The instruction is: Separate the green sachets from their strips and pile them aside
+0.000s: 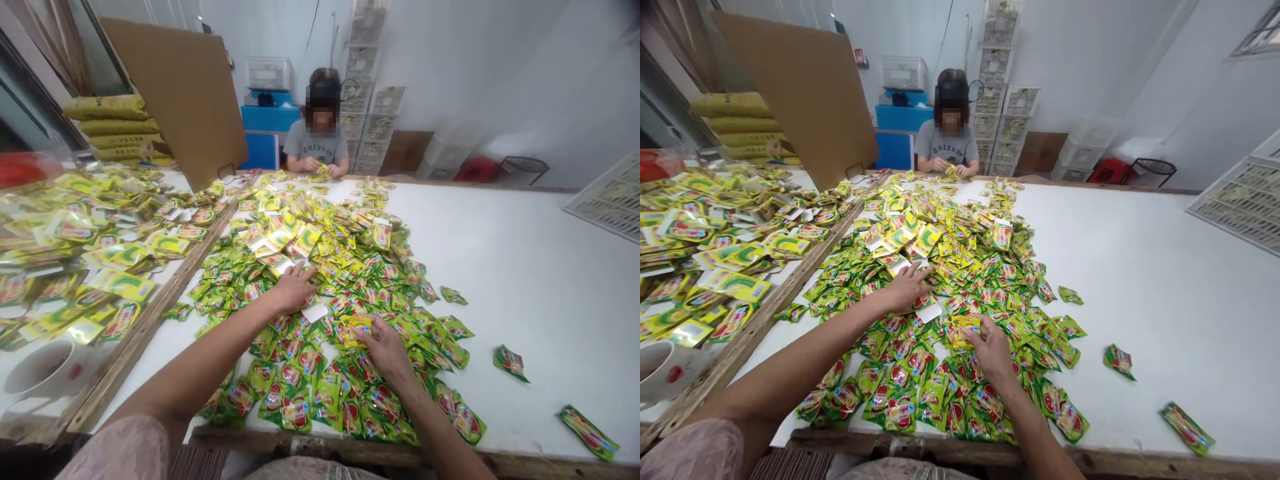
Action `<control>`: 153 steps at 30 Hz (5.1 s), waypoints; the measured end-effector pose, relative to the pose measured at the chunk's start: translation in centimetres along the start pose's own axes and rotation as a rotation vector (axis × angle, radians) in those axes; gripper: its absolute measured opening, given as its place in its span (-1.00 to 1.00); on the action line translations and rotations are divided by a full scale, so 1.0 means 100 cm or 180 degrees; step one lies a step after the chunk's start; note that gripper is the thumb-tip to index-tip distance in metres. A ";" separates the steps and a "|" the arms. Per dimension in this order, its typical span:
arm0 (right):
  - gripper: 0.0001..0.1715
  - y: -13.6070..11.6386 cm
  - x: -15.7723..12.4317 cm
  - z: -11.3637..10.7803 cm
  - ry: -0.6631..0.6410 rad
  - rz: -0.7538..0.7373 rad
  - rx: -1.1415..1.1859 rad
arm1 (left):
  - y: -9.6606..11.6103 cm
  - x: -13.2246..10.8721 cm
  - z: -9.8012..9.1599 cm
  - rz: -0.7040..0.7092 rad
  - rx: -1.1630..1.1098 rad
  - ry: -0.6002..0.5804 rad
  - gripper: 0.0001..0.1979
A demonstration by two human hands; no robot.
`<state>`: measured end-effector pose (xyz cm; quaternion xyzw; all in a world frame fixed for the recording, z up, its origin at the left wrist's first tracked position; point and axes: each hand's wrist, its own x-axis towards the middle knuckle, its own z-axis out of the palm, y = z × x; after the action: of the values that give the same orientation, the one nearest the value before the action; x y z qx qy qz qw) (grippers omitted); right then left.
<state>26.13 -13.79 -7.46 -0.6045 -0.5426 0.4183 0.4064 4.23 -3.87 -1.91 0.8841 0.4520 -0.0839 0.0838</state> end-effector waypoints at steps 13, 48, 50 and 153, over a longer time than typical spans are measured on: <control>-0.59 -0.033 0.013 -0.008 0.0785 -0.0529 0.0838 | 0.016 -0.016 0.007 -0.0258 -0.1673 0.1482 -0.77; -0.95 -0.058 0.031 0.016 -0.0134 -0.1074 -0.0664 | 0.051 -0.045 0.068 -0.0574 -0.5826 0.0817 -0.63; -0.93 -0.059 0.030 0.020 -0.0152 -0.1167 -0.0530 | 0.053 -0.045 0.067 -0.0537 -0.5960 0.0737 -0.62; -0.60 -0.032 0.058 0.023 -0.0563 -0.0706 -0.0528 | 0.029 -0.053 0.074 -0.0802 -0.4457 0.1545 -0.60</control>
<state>23.28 -7.66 -5.55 -0.5332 -0.6724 0.3762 0.3494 3.00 -11.37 -7.68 0.5594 0.5032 0.4115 0.5143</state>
